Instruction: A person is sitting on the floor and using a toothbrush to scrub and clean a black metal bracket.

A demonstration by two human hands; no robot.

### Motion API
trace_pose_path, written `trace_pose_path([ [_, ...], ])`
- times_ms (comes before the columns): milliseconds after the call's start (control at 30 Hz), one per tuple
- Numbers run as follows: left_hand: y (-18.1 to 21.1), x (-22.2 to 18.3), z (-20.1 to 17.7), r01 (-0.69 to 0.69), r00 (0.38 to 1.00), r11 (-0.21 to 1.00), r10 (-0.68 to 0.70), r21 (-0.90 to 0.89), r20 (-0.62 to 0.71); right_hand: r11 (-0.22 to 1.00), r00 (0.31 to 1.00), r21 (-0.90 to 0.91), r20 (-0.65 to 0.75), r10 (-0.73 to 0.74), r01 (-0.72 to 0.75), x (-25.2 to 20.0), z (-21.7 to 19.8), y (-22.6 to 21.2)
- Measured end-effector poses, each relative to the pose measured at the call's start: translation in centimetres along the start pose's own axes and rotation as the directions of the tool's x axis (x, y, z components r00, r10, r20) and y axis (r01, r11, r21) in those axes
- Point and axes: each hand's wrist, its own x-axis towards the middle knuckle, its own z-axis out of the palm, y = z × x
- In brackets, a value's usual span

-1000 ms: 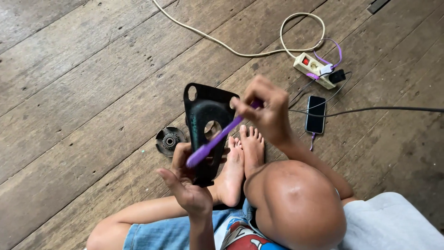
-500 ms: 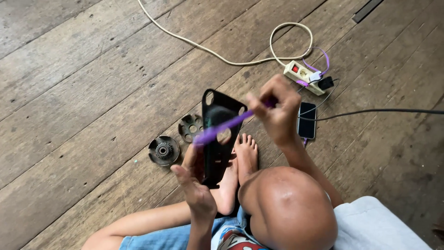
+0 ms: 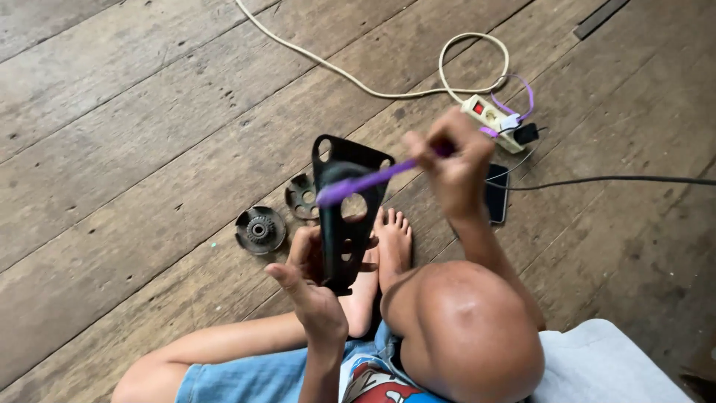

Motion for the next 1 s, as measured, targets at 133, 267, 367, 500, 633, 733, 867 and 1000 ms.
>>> trace_pose_path([
  [133,0.5,-0.2,0.3,0.008,1.0,0.986,-0.005,0.168,-0.022,0.992,0.99,-0.053,-0.094,0.108,-0.113,-1.0,-0.3,0.4],
  [267,1.2,0.1,0.8,0.044,0.999,0.995,-0.043,0.09,-0.013,0.982,0.972,-0.002,-0.143,0.188,-0.19,-0.6,-0.9,-0.4],
  [367,0.5,-0.1,0.5,0.022,1.0,0.991,-0.019,0.135,-0.021,0.978,0.962,-0.033,-0.189,0.195,-0.205,-0.5,-1.3,1.1],
  [500,0.3,-0.1,0.6,0.053,0.998,0.998,-0.054,-0.016,-0.017,0.992,0.993,0.02,0.002,0.122,-0.122,-1.3,0.8,0.7],
  [633,0.5,0.0,0.4,0.011,1.0,0.993,-0.01,0.119,-0.01,0.986,0.981,0.002,-0.099,0.167,-0.168,-0.9,0.1,1.0],
  [733,0.7,0.2,0.6,-0.004,1.0,0.991,0.003,0.135,0.008,0.984,0.981,0.012,-0.08,0.177,-0.177,-1.6,0.7,1.2],
  [867,0.9,0.2,0.7,-0.029,0.999,0.993,0.027,0.113,0.022,0.988,0.988,0.033,-0.027,0.149,-0.148,-1.8,1.0,1.3],
  [1000,0.5,-0.2,0.3,-0.007,1.0,0.99,0.008,0.144,-0.009,0.984,0.977,0.013,-0.12,0.177,-0.176,-1.5,0.5,2.0],
])
